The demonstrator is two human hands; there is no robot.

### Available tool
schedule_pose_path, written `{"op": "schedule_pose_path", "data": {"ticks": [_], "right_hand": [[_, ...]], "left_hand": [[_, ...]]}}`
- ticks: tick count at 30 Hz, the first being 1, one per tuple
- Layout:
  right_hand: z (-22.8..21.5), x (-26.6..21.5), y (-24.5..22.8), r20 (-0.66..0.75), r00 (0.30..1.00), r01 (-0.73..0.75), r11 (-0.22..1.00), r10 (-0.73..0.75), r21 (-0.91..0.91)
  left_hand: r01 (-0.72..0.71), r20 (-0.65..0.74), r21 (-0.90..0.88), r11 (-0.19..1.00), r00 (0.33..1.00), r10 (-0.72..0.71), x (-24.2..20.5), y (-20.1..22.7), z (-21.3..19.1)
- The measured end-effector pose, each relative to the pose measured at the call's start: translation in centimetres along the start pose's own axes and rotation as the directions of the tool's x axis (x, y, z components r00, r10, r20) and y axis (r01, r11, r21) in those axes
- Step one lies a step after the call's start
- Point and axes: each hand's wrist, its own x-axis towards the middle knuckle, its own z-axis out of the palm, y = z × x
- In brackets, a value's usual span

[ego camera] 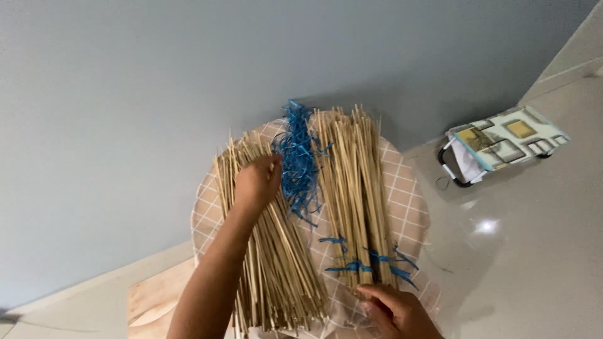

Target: Gathering bamboo sticks into small bundles and securing them with blue plastic ties.

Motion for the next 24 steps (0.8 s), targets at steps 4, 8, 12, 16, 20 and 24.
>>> {"op": "schedule_pose_path", "data": {"ticks": [4,8,12,16,20,24], "right_hand": [[-1.4,-1.0,-0.3,-0.068,0.992,-0.104,0.995,0.104,-0.003],[-3.2,0.3,0.8,-0.34,0.939,-0.112,0.981,0.052,-0.16],[-2.8,2.7,1.0,-0.14,0.961,-0.275,0.846,0.237,-0.457],[-0.5,3.1,3.0,-0.252,0.967,-0.136,0.877,0.017,-0.461],[-1.2,2.8,3.6,-0.262,0.961,-0.208,0.852,0.087,-0.481],[-1.1,2.3,1.5,-0.149,0.967,-0.254,0.809,0.206,-0.53]], "left_hand": [[0.146,0.187,0.145,0.979,0.967,-0.172,3.4,-5.2,6.5],[0.152,0.208,0.021,0.988,0.966,-0.153,2.4,-2.8,6.4],[0.178,0.397,0.001,0.984,0.903,-0.164,-2.3,6.6,-0.2],[-0.211,0.117,-0.277,0.937,0.961,0.251,-10.9,10.1,-4.2],[0.019,0.167,-0.476,0.879,0.984,0.069,-20.6,12.4,-4.7],[0.216,0.384,-0.466,0.858,0.923,-0.023,-24.6,13.1,-3.0]]}}
